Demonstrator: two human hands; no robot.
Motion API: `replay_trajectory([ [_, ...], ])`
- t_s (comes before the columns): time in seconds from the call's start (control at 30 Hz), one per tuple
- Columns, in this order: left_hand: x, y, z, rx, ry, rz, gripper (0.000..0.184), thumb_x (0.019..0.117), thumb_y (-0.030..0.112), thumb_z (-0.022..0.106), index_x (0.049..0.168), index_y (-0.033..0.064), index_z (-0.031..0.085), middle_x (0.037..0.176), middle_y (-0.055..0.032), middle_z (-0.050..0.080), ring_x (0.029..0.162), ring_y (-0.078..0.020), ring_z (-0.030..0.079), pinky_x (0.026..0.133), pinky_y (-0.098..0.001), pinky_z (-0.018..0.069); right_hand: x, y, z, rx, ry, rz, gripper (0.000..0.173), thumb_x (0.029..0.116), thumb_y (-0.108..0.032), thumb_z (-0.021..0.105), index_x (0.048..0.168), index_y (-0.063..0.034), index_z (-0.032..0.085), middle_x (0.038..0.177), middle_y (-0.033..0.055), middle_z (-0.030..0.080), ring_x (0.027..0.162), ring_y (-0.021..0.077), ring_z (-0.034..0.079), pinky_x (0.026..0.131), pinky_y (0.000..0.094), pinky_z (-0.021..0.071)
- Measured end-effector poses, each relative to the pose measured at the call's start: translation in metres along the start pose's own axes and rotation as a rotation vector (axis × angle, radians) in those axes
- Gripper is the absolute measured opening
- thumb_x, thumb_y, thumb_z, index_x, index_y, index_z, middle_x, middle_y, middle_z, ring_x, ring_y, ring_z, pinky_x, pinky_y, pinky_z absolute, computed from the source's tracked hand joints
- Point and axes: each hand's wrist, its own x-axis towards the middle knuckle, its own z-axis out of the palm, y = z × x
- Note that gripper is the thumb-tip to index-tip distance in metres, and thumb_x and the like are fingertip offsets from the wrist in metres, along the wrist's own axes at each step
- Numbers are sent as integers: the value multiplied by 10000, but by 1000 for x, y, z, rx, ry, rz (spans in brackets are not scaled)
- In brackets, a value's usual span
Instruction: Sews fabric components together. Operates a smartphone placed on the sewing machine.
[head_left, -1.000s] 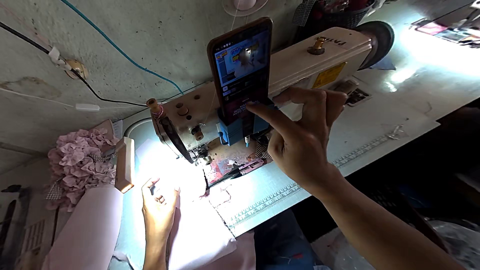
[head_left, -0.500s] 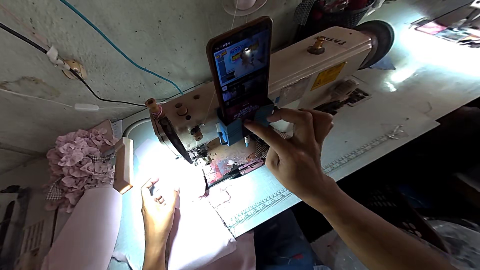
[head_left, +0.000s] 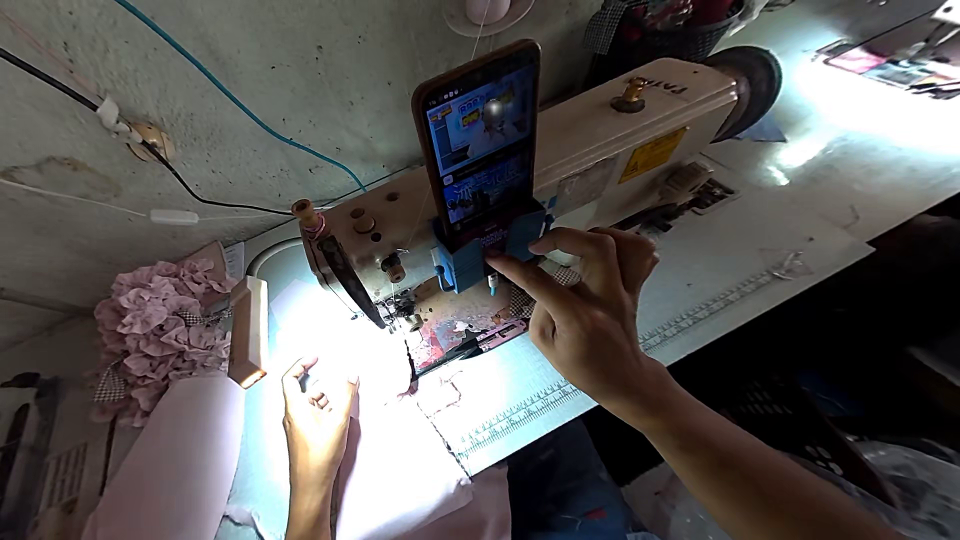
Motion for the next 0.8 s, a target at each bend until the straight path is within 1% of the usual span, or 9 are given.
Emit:
replay_trajectory([
  [0.07,0,0,0,-10,-6,1,695,789,168,807,1378,7,474,1202,-85,653,705,-31,673,582,-183,575,0,0,0,6,4,-2,499,893,19,553,1234,-277,766,1206,96,603,1162,321,483,955,504,307],
  [0.23,0,0,0,-9,-1,-3,695,786,164,806,1376,3,476,1084,-61,676,663,-20,660,562,-176,567,4,0,-5,46,46,-2,483,912,11,539,1258,-254,747,1205,104,598,1157,316,488,972,493,315],
  [0.37,0,0,0,-24,-4,-13,696,787,163,807,1377,3,474,1148,-78,674,710,-40,686,589,-193,588,17,2,-11,17,69,19,508,918,7,530,1325,-239,707,1191,114,597,1132,325,503,956,509,324],
  [0.43,0,-1,0,-7,-5,-18,703,789,168,803,1387,9,471,1141,-72,678,701,-35,680,586,-189,580,25,3,-12,-7,84,26,546,904,20,508,1363,-217,682,1188,132,604,1100,330,509,918,509,329],
  [0.5,0,-2,0,4,10,-21,705,781,169,812,1380,12,476,1029,-52,703,649,-32,668,556,-187,566,32,3,-12,-10,87,32,574,908,17,496,1412,-213,644,1211,140,591,1107,332,505,922,513,329],
  [0.63,1,-2,0,3,-1,-23,708,790,161,807,1391,6,468,1095,-69,690,675,-32,668,569,-183,566,39,3,-7,-33,80,23,618,894,28,501,1444,-227,614,1218,141,575,1109,339,495,902,504,336],
  [0.7,1,-1,0,10,4,-20,710,785,168,810,1389,3,476,1074,-63,694,652,-23,654,557,-174,551,38,2,-6,-53,58,27,619,893,21,518,1444,-244,617,1229,143,574,1123,351,491,910,515,331],
  [0.77,0,-1,0,6,-1,-19,709,792,165,812,1394,1,476,1144,-80,677,674,-28,660,567,-175,561,31,-2,-8,-33,78,35,600,903,-1,511,1457,-213,605,1238,155,570,1130,354,491,921,517,337],
  [0.8,0,-1,0,10,0,-19,708,792,171,815,1393,7,478,1144,-77,674,670,-24,654,564,-174,555,24,-7,-9,1,94,37,568,918,-14,500,1448,-187,604,1218,151,571,1119,341,496,926,509,342],
])
